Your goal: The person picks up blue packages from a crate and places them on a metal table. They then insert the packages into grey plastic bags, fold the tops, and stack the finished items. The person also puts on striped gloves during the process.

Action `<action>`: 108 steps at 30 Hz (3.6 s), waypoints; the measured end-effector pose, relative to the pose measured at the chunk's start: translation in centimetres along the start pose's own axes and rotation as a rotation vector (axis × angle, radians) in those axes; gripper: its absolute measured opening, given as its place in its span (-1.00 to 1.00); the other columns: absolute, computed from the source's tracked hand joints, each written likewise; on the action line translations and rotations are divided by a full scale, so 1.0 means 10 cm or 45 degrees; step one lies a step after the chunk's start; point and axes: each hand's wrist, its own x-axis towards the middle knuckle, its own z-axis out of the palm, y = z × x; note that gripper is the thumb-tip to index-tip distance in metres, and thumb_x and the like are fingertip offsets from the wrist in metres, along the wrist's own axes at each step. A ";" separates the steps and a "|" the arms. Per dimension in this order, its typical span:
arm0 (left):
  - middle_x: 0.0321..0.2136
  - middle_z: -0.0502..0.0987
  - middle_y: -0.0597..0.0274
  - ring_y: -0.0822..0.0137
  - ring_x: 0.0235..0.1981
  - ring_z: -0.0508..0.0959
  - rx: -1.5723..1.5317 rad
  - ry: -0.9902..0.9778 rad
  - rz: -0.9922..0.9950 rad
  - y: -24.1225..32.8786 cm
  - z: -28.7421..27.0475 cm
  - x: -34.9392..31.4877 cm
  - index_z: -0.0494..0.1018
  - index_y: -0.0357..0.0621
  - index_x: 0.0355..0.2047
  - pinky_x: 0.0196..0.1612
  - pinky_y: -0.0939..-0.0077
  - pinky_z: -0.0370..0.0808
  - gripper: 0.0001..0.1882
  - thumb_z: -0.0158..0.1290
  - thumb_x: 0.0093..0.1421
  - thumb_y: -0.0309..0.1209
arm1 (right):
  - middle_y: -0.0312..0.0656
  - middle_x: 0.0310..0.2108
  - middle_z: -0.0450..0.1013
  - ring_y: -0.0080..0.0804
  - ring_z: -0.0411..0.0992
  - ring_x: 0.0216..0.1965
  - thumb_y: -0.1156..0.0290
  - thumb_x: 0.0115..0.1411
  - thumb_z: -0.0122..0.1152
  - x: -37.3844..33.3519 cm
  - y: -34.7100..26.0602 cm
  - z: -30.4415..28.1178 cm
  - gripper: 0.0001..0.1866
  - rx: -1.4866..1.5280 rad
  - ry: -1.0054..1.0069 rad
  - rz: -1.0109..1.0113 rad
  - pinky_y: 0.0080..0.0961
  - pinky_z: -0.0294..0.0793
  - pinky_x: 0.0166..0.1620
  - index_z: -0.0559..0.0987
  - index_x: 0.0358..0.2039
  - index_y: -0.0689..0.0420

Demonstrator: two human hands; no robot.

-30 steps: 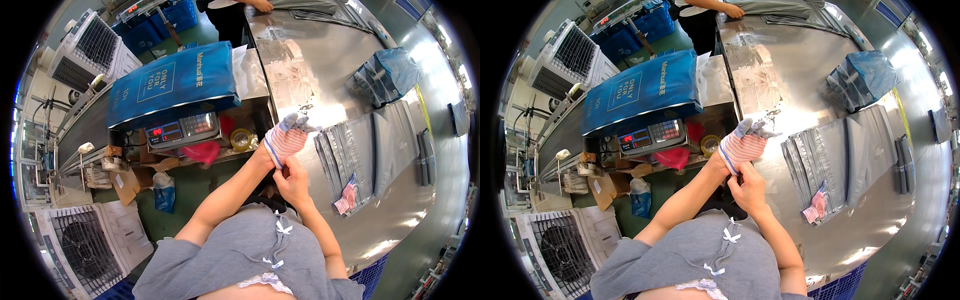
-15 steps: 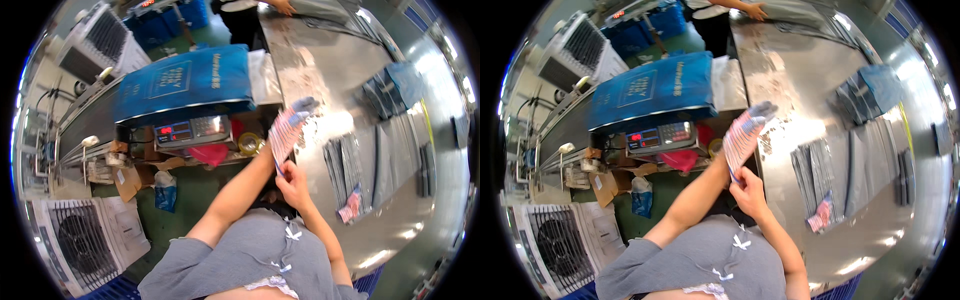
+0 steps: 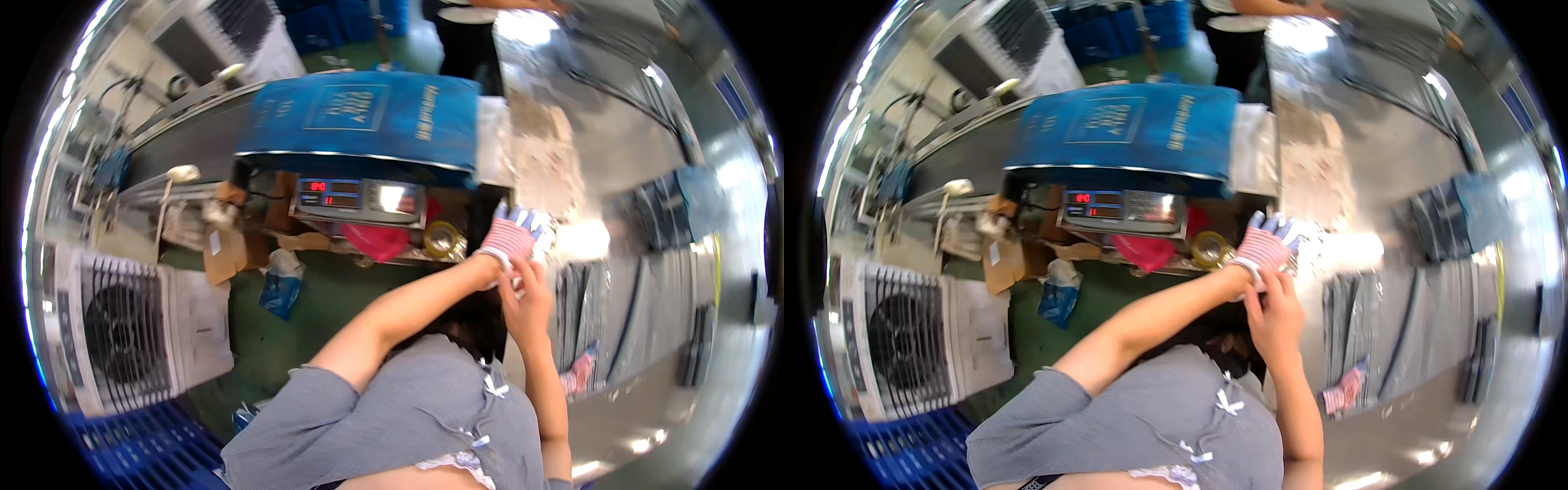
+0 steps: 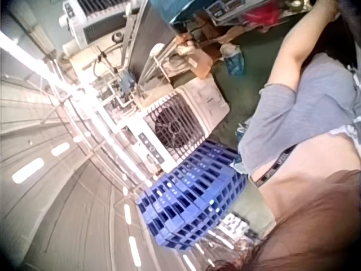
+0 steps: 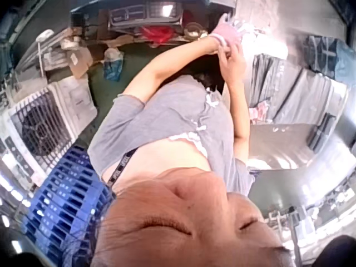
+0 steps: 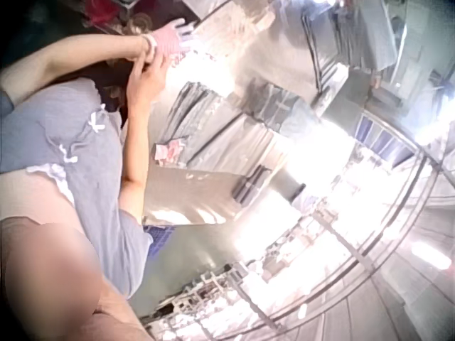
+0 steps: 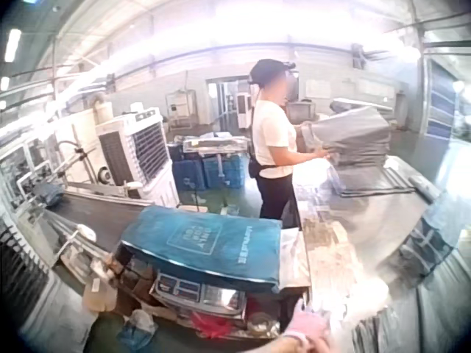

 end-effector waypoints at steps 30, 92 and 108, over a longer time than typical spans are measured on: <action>-0.32 0.43 0.05 0.04 -0.25 0.43 -0.455 -0.445 1.022 2.71 0.88 -0.57 0.41 -0.11 -0.23 -0.17 0.24 0.38 -0.71 0.00 -0.01 -0.35 | -0.29 -0.43 0.40 -0.60 0.37 -0.51 0.30 0.14 0.08 -2.76 1.95 -0.93 -0.63 0.773 1.174 1.593 -0.68 0.37 -0.51 0.34 -0.10 0.22; -0.42 0.53 0.01 -0.03 -0.37 0.50 -1.051 -0.421 1.080 1.95 0.53 -0.14 0.43 -0.06 -0.20 -0.28 0.25 0.44 -0.64 0.01 -0.03 -0.23 | -0.02 0.23 -0.07 -0.05 0.01 0.19 0.02 0.11 -0.14 -0.34 0.72 -1.40 -0.32 2.652 0.991 -0.204 0.08 -0.14 0.17 0.08 0.19 0.08; -0.31 0.45 0.02 0.02 -0.23 0.44 -0.710 -0.797 1.135 2.80 0.42 1.10 0.42 -0.16 -0.21 -0.11 0.25 0.37 -0.70 0.00 0.05 -0.32 | -0.03 -0.31 0.46 -0.22 0.42 -0.22 0.40 0.00 0.01 -0.86 3.24 -2.20 -0.83 -0.730 -0.308 1.380 -0.26 0.33 -0.12 0.52 -0.38 0.10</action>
